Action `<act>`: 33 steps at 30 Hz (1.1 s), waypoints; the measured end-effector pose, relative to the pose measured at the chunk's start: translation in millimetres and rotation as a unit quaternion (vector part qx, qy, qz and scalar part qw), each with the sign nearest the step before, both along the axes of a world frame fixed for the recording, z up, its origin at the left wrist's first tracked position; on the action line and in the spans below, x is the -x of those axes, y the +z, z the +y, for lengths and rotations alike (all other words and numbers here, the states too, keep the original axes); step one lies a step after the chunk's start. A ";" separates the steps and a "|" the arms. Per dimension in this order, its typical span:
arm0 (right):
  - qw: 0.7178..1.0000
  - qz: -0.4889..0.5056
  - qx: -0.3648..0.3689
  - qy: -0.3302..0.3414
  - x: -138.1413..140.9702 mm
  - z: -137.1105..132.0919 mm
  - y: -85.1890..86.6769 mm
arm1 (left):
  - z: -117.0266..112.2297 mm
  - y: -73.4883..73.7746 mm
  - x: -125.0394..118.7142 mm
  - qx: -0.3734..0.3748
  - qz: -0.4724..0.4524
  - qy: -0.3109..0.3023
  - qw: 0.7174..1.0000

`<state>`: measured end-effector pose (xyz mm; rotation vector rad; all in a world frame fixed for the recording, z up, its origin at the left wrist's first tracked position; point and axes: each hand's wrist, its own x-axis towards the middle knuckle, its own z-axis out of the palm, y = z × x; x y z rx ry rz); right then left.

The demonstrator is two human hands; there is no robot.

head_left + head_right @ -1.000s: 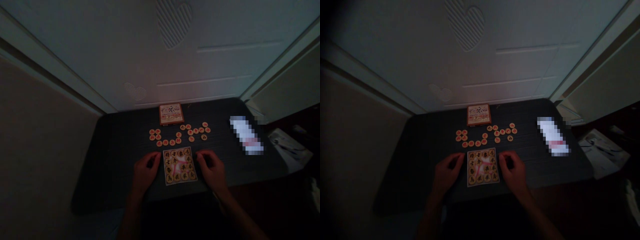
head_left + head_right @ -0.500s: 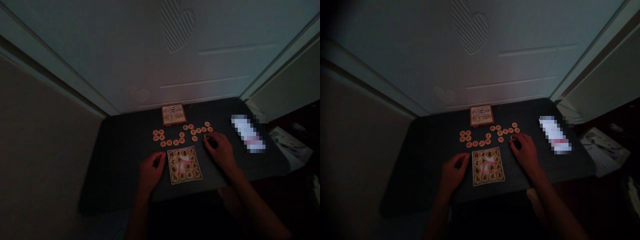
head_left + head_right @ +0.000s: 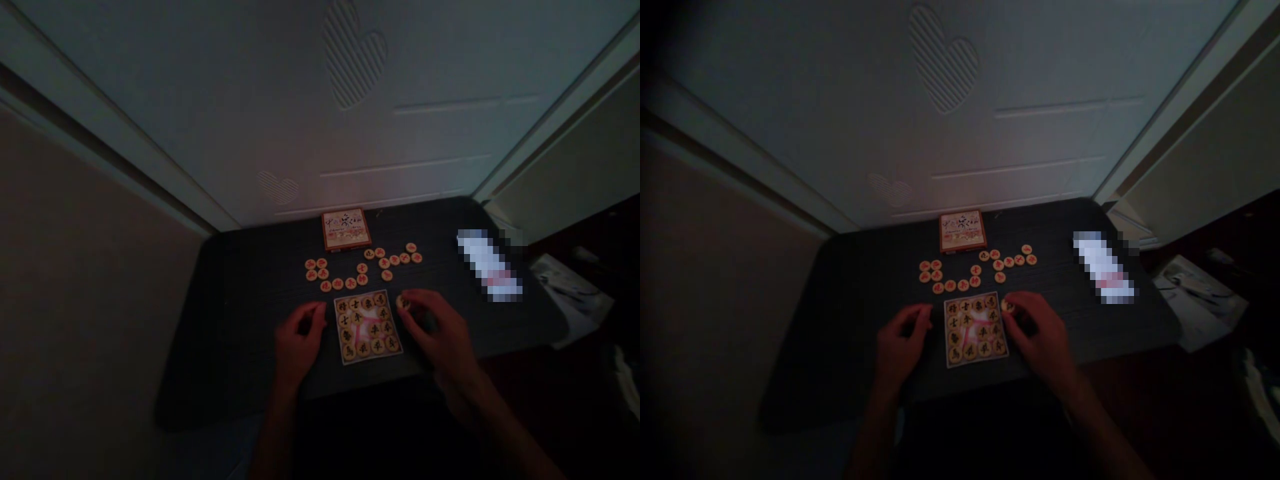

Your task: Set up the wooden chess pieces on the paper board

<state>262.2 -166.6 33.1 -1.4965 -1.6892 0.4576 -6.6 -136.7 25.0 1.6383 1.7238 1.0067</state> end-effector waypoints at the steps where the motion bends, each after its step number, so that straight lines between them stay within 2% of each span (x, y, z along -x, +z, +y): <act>1: 1.000 0.004 0.002 0.016 5.5 -7.3 3.0 | -2.1 6.2 -3.0 0.008 -0.018 0.003 1.000; 3: 0.999 0.011 -0.008 0.042 15.2 -18.1 6.6 | -7.3 20.0 -12.1 0.028 -0.045 -0.028 0.998; 6: 0.996 0.020 -0.025 0.085 25.5 -25.2 8.0 | -15.8 37.0 -30.5 0.064 -0.088 -0.118 0.987; 9: 0.991 0.028 -0.029 0.124 32.2 -26.4 8.7 | -22.4 42.3 -45.4 0.107 -0.115 -0.206 0.966; 11: 0.989 0.033 -0.026 0.145 35.9 -27.0 10.2 | -25.1 40.9 -49.8 0.128 -0.128 -0.228 0.957; 22: 0.984 0.051 0.013 0.168 40.1 -26.7 12.3 | -30.4 36.6 -45.6 0.122 -0.159 -0.161 0.966; 29: 0.984 0.063 0.041 0.161 40.5 -27.1 12.8 | -35.0 38.6 -42.7 0.117 -0.116 -0.185 0.969; 33: 0.986 0.056 0.054 0.150 36.1 -27.7 8.4 | -36.1 39.6 -37.9 0.123 -0.123 -0.180 0.968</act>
